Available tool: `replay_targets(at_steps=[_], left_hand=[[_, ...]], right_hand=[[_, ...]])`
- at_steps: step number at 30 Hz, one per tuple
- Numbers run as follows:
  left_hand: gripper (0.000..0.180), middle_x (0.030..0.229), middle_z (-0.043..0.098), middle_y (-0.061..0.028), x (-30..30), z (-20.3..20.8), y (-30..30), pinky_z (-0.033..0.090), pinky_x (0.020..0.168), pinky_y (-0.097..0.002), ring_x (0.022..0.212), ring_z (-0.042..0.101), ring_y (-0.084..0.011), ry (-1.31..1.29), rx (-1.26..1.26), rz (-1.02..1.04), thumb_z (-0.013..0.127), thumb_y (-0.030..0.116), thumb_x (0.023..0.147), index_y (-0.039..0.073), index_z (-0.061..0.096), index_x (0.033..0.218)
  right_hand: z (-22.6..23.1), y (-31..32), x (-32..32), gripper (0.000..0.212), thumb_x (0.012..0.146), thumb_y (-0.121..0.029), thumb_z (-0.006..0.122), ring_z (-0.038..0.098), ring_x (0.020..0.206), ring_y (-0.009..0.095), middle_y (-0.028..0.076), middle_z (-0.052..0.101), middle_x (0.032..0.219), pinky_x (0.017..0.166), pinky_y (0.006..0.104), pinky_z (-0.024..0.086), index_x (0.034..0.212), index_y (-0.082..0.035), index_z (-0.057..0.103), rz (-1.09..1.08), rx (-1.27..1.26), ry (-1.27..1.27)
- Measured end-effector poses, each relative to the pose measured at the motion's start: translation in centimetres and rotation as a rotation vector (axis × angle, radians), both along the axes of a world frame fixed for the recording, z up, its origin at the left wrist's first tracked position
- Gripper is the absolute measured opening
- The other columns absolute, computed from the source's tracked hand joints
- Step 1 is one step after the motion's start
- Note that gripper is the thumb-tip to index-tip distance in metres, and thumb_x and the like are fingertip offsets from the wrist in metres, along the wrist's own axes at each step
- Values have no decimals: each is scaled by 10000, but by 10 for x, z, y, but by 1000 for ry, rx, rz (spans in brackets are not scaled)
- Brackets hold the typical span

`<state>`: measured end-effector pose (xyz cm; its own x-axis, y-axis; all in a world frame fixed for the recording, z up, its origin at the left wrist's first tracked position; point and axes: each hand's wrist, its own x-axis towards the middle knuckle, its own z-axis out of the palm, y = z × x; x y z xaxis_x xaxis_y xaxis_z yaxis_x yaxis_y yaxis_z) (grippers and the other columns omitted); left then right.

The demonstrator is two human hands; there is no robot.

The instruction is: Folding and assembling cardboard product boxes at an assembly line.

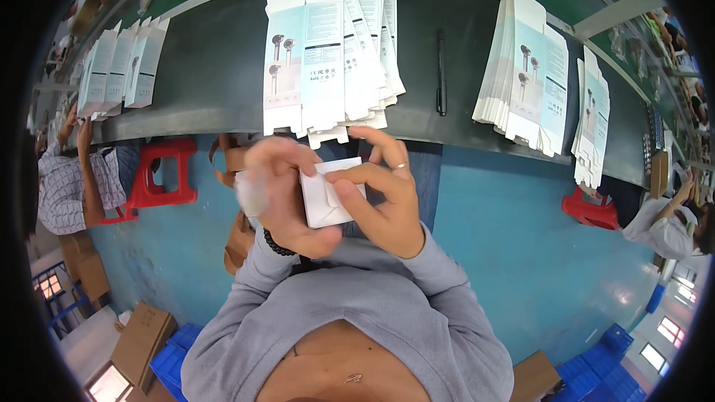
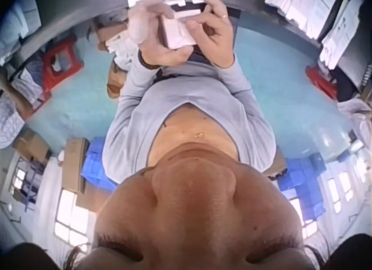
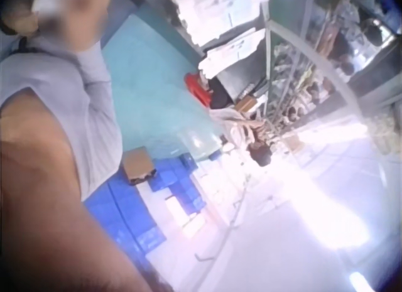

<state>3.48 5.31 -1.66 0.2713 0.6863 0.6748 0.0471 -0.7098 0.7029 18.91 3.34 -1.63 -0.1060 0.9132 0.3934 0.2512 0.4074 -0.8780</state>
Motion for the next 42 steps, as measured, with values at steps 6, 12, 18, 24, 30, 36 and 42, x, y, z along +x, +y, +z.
replay_targets(at_steps=[6, 12, 18, 24, 30, 36, 42], left_hand=[[1370, 1372, 161, -194, 2, 8, -2, 448, 701, -295, 840, 470, -176, 78, 77, 112, 868, 497, 304, 286, 69, 1396], [1172, 1320, 271, -195, 0, 5, -1, 455, 666, -278, 814, 467, -155, 94, 145, 160, 873, 475, 363, 204, 299, 1347], [1142, 1308, 292, -199, -9, 7, 3, 464, 649, -270, 808, 461, -165, 96, 147, 190, 861, 486, 395, 170, 309, 1344], [1234, 1307, 298, -219, -28, 23, 1, 479, 706, -322, 923, 462, -216, -499, -254, -52, 845, 511, 398, 2, 233, 1340], [859, 1147, 528, -170, -106, 88, -14, 441, 823, -393, 1020, 534, -270, 753, -251, 26, 819, 353, 574, -2, 413, 1244], [766, 1215, 426, -169, -215, 109, -18, 401, 899, -353, 1089, 468, -237, -115, -123, 616, 701, 170, 736, 6, 236, 1321], [855, 1306, 267, -112, -327, 22, 89, 367, 922, -306, 1130, 411, -211, -282, -13, 887, 621, -48, 765, 24, 25, 1373]], right_hand=[[-2, -7, -11, 142, 807, -5, 588, 509, 933, 144, 147, 502, 1087, 774, 270, 430, 894, -15, 476, 172, -465, 620], [-8, -4, -15, 143, 810, -9, 590, 523, 905, 137, 134, 523, 1076, 755, 266, 442, 874, -16, 462, 183, -396, 536], [-11, 1, -23, 395, 783, -111, 663, 523, 977, 189, 141, 514, 1137, 821, 293, 418, 1104, -7, 459, 169, -375, 540], [-31, 5, -38, 1144, 588, -323, 816, 508, 1042, 343, 203, 483, 1192, 901, 396, 377, 1403, -36, 65, 378, -55, 164], [-5, 30, -50, 1120, 546, -465, 806, 535, 867, 242, 190, 539, 1107, 658, 311, 425, 1385, -38, 199, 531, 227, 49], [27, 65, -32, 710, 618, -396, 759, 468, 1061, 364, 186, 510, 1171, 902, 436, 365, 1160, -9, 515, 187, 289, -166], [5, 81, -49, 702, 649, -369, 722, 315, 1223, 381, 202, 374, 1305, 984, 500, 257, 1236, -74, 475, 108, 280, -700]])
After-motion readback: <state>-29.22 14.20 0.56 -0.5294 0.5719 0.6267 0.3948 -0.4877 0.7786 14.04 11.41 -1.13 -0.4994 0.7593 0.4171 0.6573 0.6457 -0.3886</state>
